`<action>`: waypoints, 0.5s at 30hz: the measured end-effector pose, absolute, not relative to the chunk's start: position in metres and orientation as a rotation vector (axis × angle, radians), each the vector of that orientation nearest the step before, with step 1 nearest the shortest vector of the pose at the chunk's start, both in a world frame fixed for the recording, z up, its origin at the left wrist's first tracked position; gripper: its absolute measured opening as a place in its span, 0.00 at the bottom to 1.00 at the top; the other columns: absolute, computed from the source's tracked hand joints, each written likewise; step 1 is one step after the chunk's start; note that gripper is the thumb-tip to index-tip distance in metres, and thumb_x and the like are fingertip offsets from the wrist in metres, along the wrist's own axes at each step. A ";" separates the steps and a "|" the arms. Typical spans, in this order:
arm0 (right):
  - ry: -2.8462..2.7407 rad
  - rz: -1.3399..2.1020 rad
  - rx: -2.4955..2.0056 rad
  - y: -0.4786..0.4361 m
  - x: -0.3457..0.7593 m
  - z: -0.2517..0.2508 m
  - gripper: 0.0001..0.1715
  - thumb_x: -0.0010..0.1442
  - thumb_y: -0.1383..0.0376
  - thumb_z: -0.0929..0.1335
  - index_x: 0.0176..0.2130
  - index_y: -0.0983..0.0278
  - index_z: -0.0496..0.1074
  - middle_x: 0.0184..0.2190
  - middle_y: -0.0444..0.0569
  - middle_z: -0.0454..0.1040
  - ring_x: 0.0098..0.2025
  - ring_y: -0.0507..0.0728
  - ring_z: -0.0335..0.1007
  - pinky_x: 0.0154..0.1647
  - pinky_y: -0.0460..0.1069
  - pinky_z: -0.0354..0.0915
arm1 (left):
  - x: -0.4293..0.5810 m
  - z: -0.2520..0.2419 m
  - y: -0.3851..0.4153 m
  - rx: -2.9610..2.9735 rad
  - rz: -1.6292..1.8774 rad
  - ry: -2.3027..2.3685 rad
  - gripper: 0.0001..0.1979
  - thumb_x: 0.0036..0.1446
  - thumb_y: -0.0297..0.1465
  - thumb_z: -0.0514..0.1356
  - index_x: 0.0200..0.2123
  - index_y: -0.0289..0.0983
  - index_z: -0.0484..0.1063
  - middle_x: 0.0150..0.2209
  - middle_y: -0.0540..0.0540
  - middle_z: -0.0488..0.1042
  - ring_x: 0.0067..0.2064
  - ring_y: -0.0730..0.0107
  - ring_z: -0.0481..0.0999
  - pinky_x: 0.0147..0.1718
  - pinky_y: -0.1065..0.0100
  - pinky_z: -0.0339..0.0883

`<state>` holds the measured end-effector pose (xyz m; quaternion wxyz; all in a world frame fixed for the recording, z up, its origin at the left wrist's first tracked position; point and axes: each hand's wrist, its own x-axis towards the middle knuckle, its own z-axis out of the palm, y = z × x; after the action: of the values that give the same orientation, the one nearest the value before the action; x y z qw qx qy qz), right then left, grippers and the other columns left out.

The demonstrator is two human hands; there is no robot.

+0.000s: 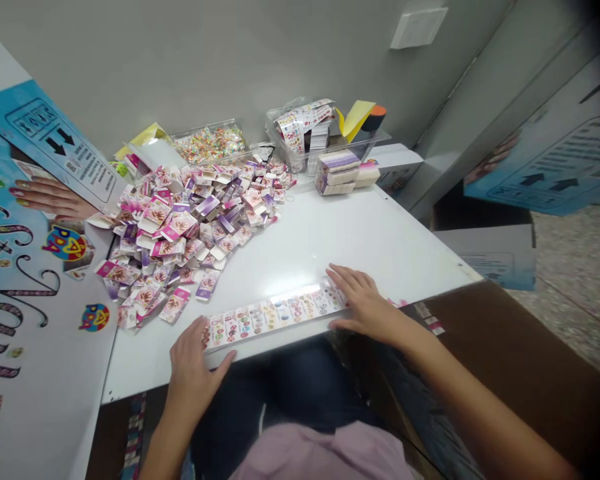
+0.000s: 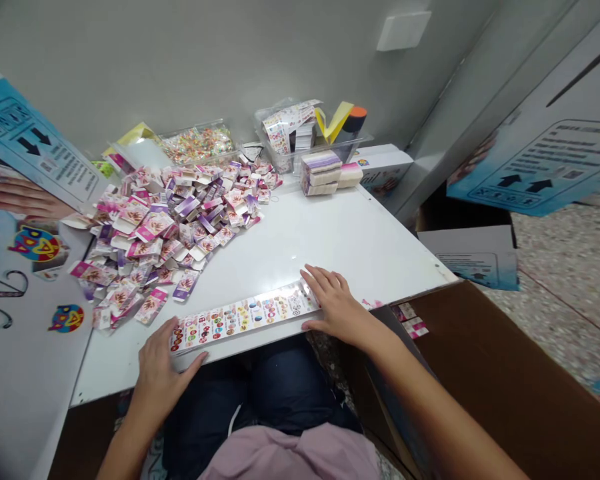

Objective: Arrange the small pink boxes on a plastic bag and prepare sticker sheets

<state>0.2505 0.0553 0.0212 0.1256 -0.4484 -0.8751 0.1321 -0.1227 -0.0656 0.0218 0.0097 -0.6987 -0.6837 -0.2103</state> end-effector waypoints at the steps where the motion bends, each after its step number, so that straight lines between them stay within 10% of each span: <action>1: -2.596 0.436 -1.261 0.063 0.251 0.024 0.55 0.56 0.53 0.73 0.70 0.58 0.42 0.67 0.59 0.54 0.67 0.70 0.50 0.64 0.65 0.51 | -0.128 0.023 -0.058 -2.311 -0.613 -2.059 0.37 0.58 0.44 0.61 0.65 0.38 0.51 0.61 0.32 0.64 0.61 0.43 0.63 0.57 0.46 0.59; 6: -2.720 0.574 -1.136 0.083 0.249 0.033 0.35 0.61 0.58 0.70 0.63 0.62 0.61 0.53 0.59 0.71 0.54 0.67 0.66 0.55 0.62 0.61 | -0.137 0.033 -0.032 -2.655 -0.379 -1.953 0.25 0.62 0.41 0.57 0.59 0.39 0.62 0.53 0.37 0.71 0.55 0.49 0.70 0.52 0.51 0.63; 15: -2.693 0.631 -1.124 0.071 0.250 0.034 0.36 0.59 0.67 0.68 0.64 0.64 0.59 0.57 0.59 0.68 0.57 0.66 0.62 0.59 0.61 0.60 | -0.141 0.044 -0.029 -2.722 -0.377 -1.963 0.26 0.61 0.39 0.58 0.60 0.37 0.62 0.54 0.36 0.71 0.56 0.50 0.70 0.55 0.52 0.65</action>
<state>0.2502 0.0711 0.0338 0.0779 -0.3754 -0.8993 0.2105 -0.1409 -0.0289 0.0441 -0.1173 -0.8005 -0.5773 -0.1108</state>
